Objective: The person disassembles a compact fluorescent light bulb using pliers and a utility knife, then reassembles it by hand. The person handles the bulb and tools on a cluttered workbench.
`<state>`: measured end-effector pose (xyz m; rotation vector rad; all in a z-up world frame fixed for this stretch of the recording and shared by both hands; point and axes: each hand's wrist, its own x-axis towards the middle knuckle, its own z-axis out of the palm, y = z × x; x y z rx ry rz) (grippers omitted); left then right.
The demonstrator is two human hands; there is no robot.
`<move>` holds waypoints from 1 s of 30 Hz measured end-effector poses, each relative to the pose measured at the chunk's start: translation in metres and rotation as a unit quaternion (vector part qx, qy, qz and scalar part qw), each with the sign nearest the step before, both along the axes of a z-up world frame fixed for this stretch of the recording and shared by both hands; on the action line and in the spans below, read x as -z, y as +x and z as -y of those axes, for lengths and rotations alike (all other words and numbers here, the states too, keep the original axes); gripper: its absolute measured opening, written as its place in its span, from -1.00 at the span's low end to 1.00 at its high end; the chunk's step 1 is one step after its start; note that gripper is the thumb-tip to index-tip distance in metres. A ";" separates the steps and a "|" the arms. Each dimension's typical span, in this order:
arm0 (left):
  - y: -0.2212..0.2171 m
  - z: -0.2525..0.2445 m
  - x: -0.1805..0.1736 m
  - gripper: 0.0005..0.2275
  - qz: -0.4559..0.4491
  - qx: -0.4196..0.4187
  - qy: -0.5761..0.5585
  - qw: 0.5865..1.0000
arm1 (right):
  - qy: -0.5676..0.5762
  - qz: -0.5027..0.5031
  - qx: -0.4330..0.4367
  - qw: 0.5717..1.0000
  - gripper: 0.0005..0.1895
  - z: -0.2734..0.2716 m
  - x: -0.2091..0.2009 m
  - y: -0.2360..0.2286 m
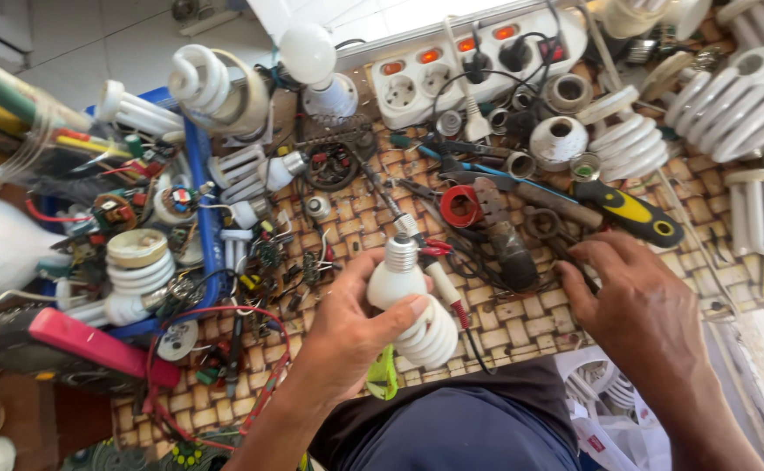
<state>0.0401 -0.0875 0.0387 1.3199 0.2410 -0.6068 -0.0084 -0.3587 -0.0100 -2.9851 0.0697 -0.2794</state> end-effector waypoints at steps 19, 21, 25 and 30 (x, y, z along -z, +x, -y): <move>-0.002 0.007 -0.027 -0.61 0.121 0.099 0.126 0.980 | 0.390 -0.093 -0.032 0.915 -0.90 -0.031 -0.044 0.014; -0.003 0.008 -0.031 -0.64 0.156 0.111 0.159 0.968 | 0.382 -0.047 -0.094 0.918 -0.85 -0.043 -0.049 0.015; -0.004 0.006 -0.037 -0.61 0.214 0.138 0.235 0.938 | 0.331 0.000 -0.191 0.924 -0.51 -0.053 -0.046 0.016; -0.006 0.001 -0.027 -0.55 0.352 0.130 0.285 0.882 | 0.308 0.015 -0.208 0.928 -0.55 -0.053 -0.036 0.018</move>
